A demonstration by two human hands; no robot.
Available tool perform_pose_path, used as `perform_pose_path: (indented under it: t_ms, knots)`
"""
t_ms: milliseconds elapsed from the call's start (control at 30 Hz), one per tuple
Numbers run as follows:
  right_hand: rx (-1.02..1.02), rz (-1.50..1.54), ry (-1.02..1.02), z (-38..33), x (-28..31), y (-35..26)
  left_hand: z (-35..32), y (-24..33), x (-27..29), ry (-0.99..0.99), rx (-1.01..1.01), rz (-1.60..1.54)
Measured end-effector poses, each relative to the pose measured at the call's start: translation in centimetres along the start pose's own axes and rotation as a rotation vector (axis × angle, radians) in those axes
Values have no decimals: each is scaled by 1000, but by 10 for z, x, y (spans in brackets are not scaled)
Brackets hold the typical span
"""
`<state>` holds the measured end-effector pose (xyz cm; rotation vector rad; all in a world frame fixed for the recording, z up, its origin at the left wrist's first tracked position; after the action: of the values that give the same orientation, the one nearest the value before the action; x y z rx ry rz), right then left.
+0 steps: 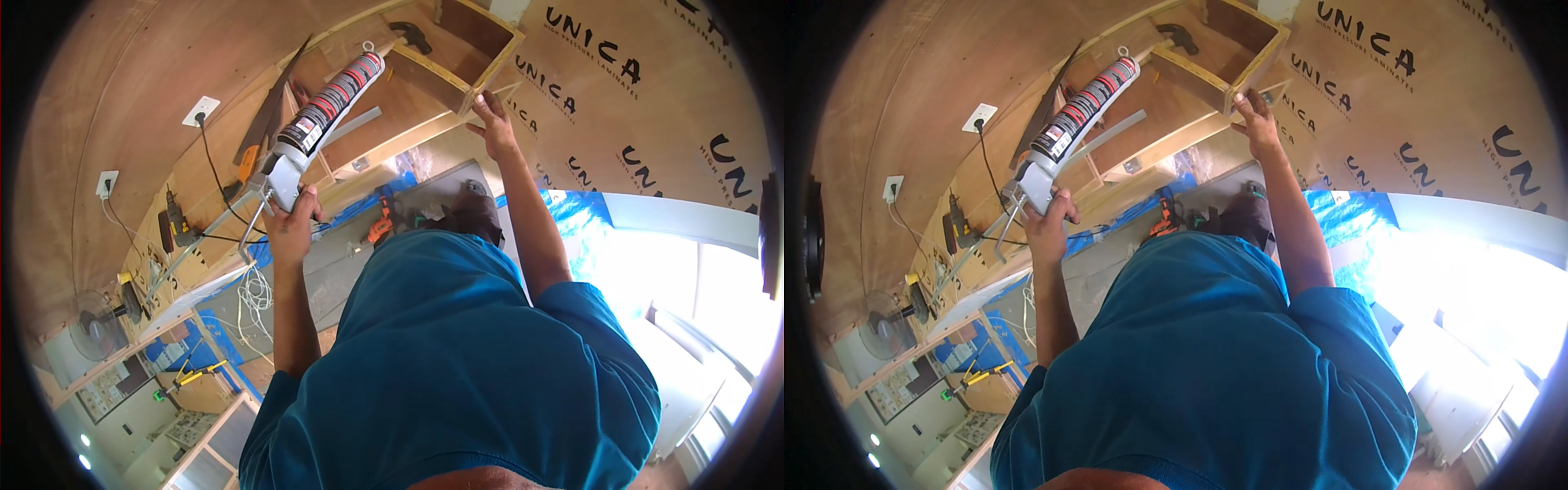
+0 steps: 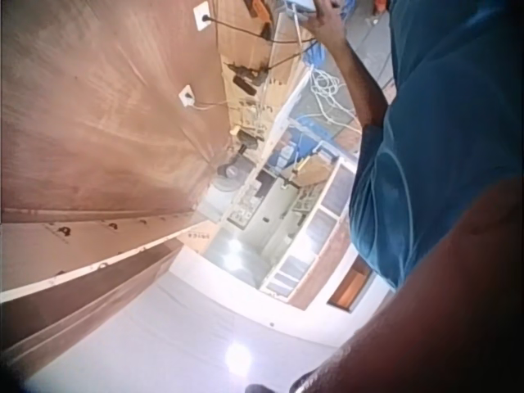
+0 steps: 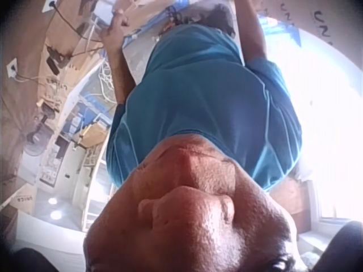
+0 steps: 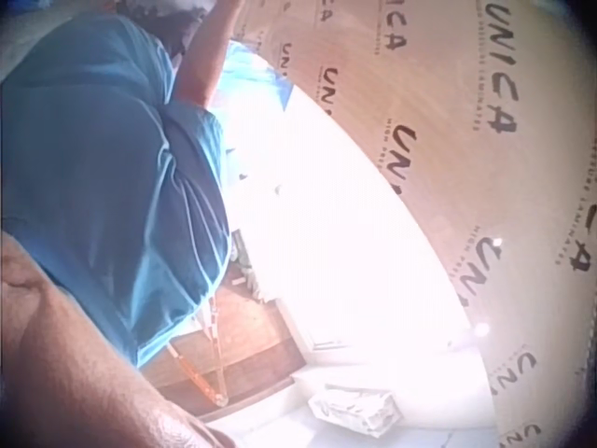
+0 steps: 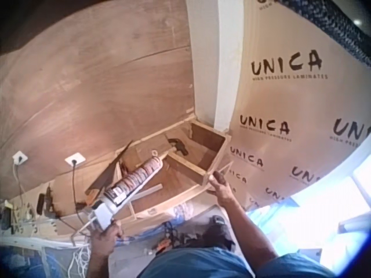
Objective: The person applies adhesive with a caulking gun to a wooden cabinet joint, positions a wooden piece, and secures it by hand and with a hammer.
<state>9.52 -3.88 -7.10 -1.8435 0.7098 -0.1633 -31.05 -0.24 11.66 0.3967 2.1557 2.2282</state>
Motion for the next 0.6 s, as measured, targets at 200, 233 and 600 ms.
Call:
perform_pose_path:
  t_ms: [200, 233, 600]
  knots:
    - [12, 34, -6, 2, 2, 1, -9, 7, -12, -22, 45, -115]
    - [10, 54, 2, 2, 4, 0, -11, 5, -13, 10, 77, -130]
    - [-16, 133, 14, -8, 3, -12, 67, 2, -121, -275, -47, -186]
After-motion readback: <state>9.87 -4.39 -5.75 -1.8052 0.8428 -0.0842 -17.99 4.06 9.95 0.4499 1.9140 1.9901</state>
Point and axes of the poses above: each hand's wrist, its own z-axis towards the middle knuckle, its own x-axis out of the back of the hand, y = z × x, the point moved 5 cm from there along z, towards the middle knuckle, and after that the axes turned 5 degrees about -x, right-handed, at the moved point
